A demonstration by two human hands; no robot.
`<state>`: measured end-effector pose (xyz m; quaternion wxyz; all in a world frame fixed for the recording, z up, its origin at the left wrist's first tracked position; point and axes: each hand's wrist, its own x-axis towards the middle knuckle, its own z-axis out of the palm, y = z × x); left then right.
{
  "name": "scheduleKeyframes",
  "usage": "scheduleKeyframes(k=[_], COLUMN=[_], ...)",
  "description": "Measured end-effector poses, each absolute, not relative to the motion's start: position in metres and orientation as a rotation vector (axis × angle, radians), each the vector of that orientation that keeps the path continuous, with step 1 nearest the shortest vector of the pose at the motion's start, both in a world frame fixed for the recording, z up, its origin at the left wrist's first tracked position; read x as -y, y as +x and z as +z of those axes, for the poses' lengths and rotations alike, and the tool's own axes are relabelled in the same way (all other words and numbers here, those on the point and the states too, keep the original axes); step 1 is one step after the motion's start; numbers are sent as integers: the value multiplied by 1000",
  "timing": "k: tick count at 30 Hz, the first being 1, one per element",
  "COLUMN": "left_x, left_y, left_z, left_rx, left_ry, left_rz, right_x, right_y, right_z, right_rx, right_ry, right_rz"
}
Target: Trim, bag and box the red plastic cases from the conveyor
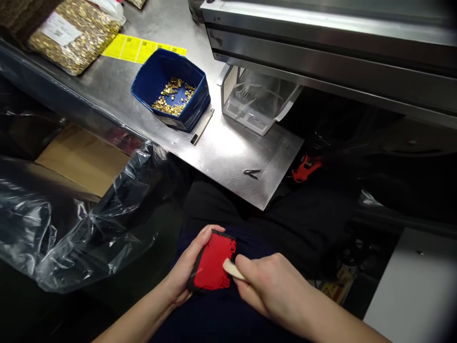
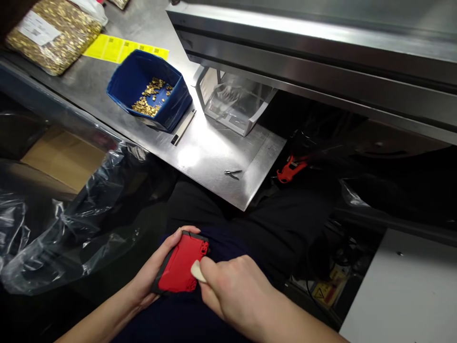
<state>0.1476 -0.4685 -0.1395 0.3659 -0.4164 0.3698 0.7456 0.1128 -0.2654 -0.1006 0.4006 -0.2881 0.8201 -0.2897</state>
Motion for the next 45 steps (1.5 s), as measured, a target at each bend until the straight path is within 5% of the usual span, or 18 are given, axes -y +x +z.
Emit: scheduleKeyframes(k=[45], left_x=[476], left_y=[148], left_z=[-152], left_rx=[-855], left_ry=[-1044], left_rz=[1901], right_x=[270], right_y=[112], right_z=[-88], right_rx=[-2074], right_ry=[-605], right_rz=[-633])
